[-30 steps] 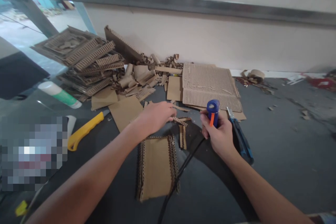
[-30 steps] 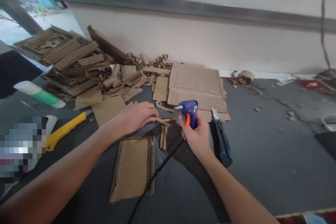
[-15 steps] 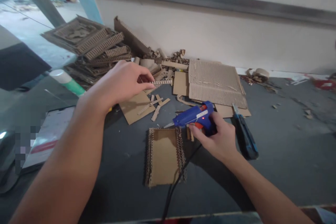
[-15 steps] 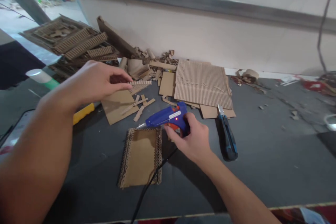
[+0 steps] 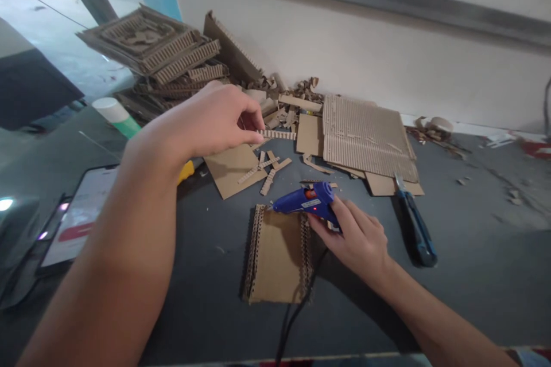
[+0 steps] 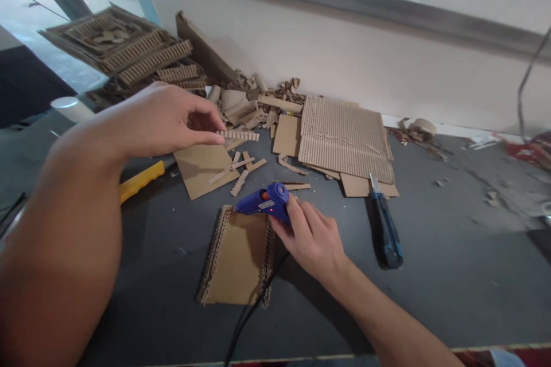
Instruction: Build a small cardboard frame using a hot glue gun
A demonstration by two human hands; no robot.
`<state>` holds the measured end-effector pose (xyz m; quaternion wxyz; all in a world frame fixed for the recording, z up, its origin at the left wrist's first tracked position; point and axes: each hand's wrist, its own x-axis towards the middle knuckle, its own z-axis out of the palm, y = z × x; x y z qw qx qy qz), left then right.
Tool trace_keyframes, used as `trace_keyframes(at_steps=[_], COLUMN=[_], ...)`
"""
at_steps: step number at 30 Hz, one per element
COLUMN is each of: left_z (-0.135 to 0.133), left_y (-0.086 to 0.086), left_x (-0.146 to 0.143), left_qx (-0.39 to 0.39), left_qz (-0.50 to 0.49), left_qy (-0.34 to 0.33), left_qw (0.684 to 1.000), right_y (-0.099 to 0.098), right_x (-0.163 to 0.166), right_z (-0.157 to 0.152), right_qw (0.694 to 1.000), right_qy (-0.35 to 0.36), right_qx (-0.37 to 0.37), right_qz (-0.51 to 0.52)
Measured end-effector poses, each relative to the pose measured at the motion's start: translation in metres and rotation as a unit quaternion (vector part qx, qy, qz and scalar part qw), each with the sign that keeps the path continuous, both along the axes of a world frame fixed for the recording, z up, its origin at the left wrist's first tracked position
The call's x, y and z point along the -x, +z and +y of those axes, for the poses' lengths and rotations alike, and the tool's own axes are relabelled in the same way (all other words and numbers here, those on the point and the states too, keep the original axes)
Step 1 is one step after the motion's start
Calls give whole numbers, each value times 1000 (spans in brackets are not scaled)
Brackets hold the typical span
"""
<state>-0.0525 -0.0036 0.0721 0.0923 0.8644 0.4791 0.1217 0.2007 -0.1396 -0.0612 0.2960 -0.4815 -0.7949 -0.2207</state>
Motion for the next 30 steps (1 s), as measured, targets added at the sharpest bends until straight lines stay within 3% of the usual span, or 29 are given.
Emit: trace_keyframes(at_steps=[9, 30], left_z=[3, 3], left_y=[-3, -3], left_x=[1, -7], left_qx=[14, 46], left_qz=[13, 36], left_qy=[-22, -30], left_qw=[1000, 998], right_y=[3, 2], right_x=[1, -2], right_z=[2, 3], right_qw=[997, 998], right_qy=[16, 40], right_qx=[-21, 3], right_qz=[-68, -58])
